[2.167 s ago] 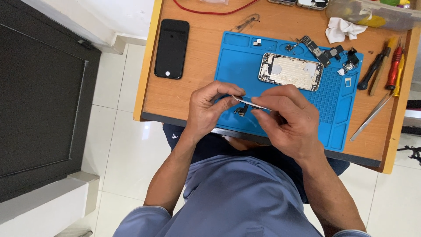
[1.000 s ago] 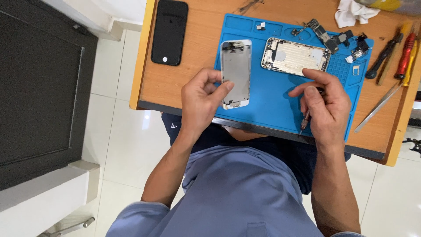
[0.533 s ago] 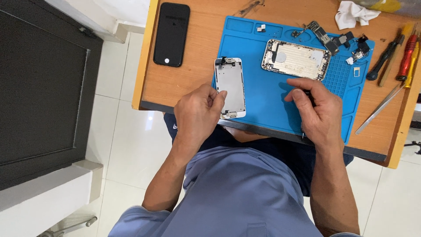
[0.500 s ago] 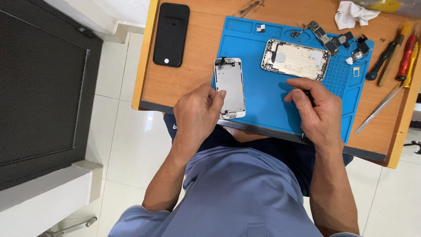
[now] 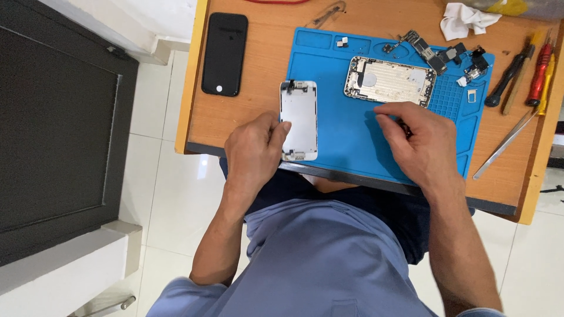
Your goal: The person uses tweezers to remove a small component from a disassembled smartphone chassis. They then use a screwdriver to unscrew and remove a metal bracket from the phone's frame, placing the parts on a blue work mat.
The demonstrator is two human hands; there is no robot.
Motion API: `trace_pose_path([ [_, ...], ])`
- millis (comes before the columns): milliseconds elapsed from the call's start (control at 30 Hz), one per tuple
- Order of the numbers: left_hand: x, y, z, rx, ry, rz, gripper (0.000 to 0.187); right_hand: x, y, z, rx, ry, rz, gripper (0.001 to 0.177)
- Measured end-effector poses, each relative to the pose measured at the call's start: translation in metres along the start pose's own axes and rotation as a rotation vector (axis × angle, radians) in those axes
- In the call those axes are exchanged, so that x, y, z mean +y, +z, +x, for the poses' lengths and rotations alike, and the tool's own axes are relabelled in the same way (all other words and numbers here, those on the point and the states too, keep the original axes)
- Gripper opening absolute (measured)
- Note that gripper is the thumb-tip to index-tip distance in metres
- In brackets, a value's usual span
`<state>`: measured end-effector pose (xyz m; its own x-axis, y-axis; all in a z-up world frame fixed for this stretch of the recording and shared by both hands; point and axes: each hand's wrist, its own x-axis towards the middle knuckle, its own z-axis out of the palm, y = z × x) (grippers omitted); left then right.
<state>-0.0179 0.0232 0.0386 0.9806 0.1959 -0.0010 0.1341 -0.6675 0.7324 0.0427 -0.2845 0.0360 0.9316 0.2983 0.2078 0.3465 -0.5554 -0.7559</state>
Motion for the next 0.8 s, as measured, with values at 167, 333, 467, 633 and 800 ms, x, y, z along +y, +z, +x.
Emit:
trace_pose_path([
  [167,0.002,-0.003,-0.007,-0.015,0.028,0.027,0.032,-0.063,0.004,0.052,-0.210,-0.178,-0.358,0.020],
  [333,0.003,-0.004,-0.006,0.013,0.039,0.024,0.032,-0.081,0.022,0.076,-0.314,-0.316,-0.695,0.030],
  [467,-0.003,-0.002,-0.009,0.023,0.082,0.060,0.036,-0.069,0.031,0.082,-0.327,-0.338,-0.740,0.033],
  [633,0.001,0.000,-0.007,0.029,0.087,0.078,0.035,-0.055,0.033,0.090,-0.308,-0.338,-0.740,0.037],
  [800,-0.002,0.009,-0.006,0.020,0.104,0.173,0.033,-0.047,0.025,0.092,-0.295,-0.274,-0.643,0.042],
])
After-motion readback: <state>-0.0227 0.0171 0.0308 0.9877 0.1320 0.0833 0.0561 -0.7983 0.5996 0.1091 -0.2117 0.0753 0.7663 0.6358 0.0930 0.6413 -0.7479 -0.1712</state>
